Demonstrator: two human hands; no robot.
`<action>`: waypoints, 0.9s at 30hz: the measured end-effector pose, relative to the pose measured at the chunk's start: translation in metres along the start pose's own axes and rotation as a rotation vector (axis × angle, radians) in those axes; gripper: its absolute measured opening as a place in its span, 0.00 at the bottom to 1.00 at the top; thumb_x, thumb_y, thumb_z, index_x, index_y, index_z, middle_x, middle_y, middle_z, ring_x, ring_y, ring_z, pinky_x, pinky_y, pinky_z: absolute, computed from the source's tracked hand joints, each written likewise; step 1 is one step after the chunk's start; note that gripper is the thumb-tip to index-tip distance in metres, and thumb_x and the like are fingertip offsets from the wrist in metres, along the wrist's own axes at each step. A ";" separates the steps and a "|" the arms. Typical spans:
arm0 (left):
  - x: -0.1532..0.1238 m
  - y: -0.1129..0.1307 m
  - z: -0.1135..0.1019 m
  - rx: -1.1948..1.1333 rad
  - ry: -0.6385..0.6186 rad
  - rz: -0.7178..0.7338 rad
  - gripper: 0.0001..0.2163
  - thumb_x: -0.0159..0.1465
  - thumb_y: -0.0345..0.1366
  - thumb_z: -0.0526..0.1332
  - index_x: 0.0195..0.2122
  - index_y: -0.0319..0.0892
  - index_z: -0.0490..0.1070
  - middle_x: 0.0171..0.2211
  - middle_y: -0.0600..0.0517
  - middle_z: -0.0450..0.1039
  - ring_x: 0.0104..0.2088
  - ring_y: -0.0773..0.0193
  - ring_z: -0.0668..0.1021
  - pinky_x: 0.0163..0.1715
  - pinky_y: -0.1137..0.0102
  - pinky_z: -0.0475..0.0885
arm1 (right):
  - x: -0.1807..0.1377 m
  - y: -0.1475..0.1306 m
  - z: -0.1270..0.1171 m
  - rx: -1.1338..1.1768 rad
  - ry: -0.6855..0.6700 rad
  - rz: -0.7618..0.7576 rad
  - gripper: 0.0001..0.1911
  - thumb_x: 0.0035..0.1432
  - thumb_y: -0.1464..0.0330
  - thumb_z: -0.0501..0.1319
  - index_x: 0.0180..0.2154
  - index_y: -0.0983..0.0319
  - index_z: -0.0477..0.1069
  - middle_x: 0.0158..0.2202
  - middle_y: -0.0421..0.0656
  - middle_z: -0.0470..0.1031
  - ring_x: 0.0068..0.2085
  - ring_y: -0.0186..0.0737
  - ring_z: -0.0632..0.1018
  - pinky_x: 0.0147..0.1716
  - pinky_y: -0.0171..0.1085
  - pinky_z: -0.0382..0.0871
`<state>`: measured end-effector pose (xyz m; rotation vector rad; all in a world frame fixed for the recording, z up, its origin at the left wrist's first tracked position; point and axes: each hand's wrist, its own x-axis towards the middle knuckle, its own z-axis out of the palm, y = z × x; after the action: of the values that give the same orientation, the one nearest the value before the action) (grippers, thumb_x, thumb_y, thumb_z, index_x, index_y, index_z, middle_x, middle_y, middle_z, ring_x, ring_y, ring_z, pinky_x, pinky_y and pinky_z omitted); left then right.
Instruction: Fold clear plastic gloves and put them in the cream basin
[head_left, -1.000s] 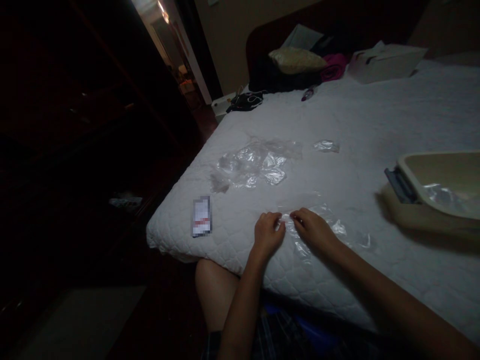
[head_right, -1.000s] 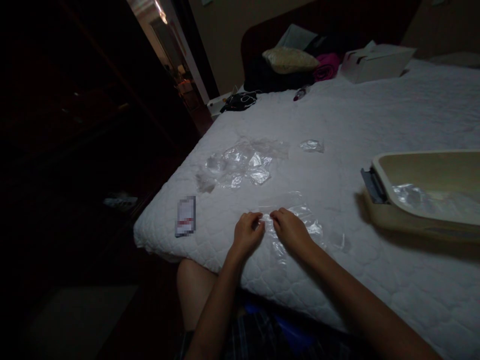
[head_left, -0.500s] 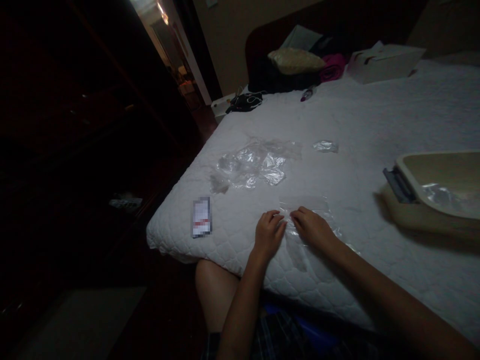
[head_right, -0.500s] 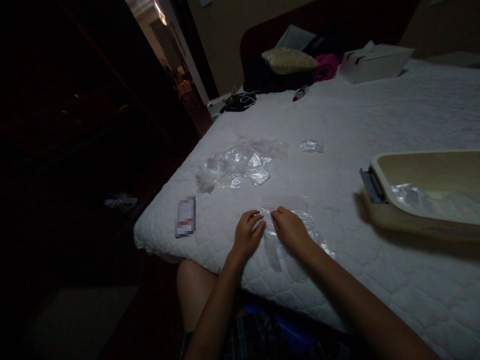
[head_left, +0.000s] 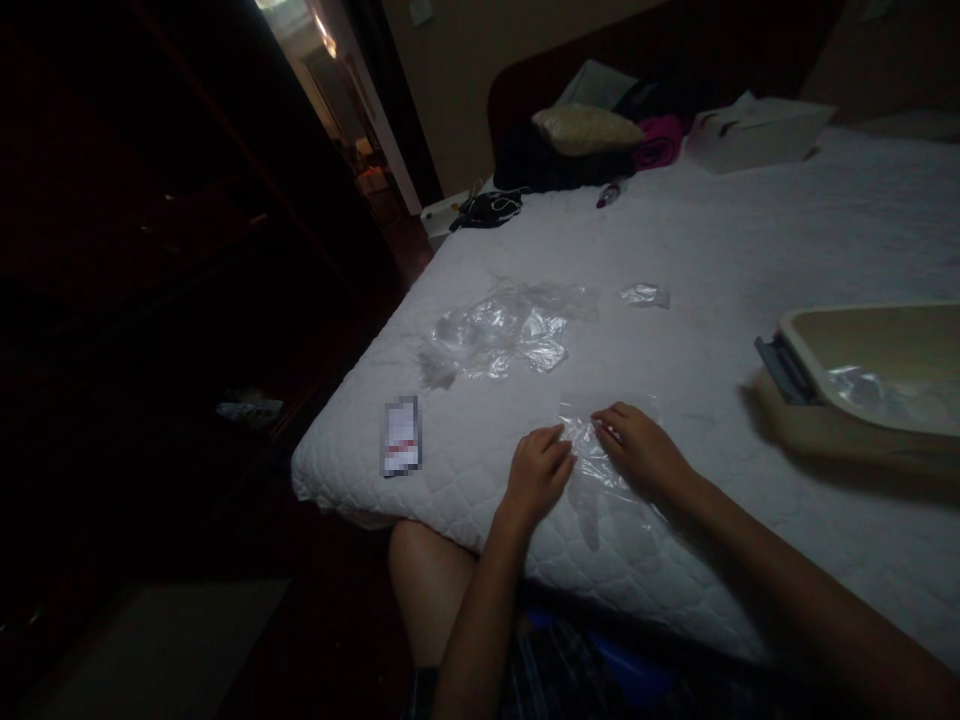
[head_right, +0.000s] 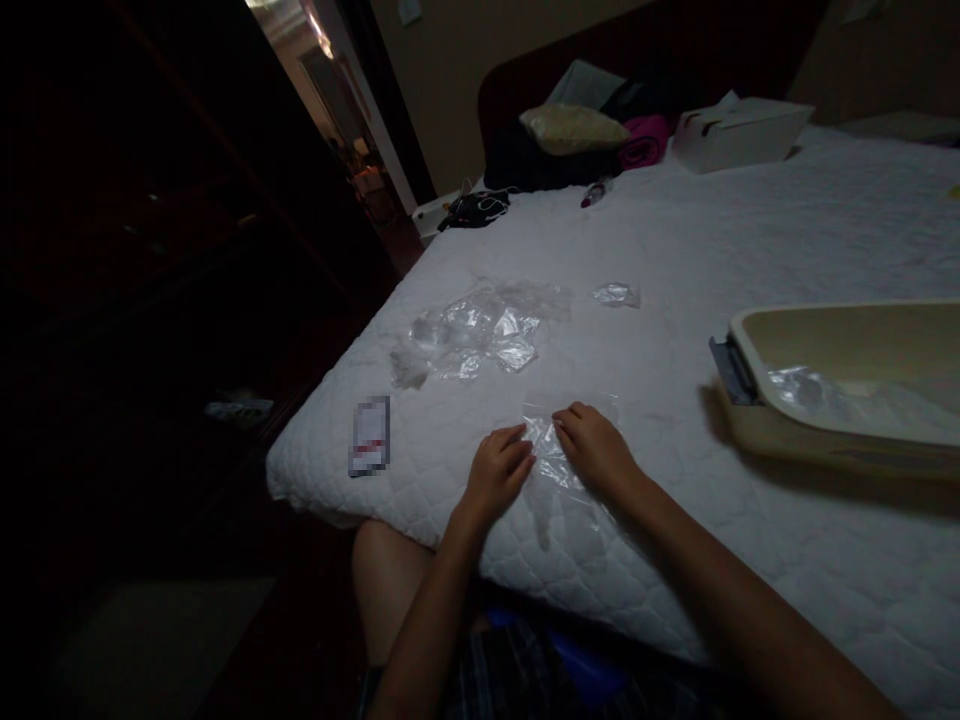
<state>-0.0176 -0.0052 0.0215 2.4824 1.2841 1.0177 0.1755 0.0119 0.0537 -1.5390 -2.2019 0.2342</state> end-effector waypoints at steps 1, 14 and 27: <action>0.000 0.000 0.000 -0.006 0.002 0.002 0.08 0.61 0.34 0.59 0.42 0.43 0.70 0.50 0.47 0.69 0.48 0.58 0.71 0.47 0.60 0.69 | 0.001 0.003 -0.001 -0.019 0.028 -0.006 0.16 0.62 0.66 0.49 0.44 0.65 0.70 0.41 0.49 0.71 0.42 0.42 0.72 0.43 0.38 0.64; 0.000 0.003 -0.002 -0.025 0.013 -0.001 0.09 0.59 0.35 0.60 0.41 0.44 0.70 0.50 0.47 0.69 0.49 0.59 0.71 0.47 0.59 0.68 | 0.016 0.040 0.000 0.178 0.057 0.046 0.16 0.61 0.62 0.50 0.43 0.62 0.70 0.46 0.50 0.69 0.47 0.44 0.70 0.47 0.44 0.63; 0.001 0.001 -0.004 0.017 -0.092 0.023 0.15 0.59 0.28 0.56 0.48 0.45 0.68 0.56 0.49 0.64 0.51 0.59 0.68 0.49 0.60 0.66 | 0.019 0.024 -0.005 0.353 -0.016 0.173 0.17 0.56 0.60 0.54 0.40 0.64 0.72 0.33 0.46 0.74 0.33 0.39 0.74 0.34 0.37 0.68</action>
<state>-0.0194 -0.0055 0.0251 2.5299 1.2454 0.8900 0.1926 0.0377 0.0536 -1.5259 -1.9112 0.6530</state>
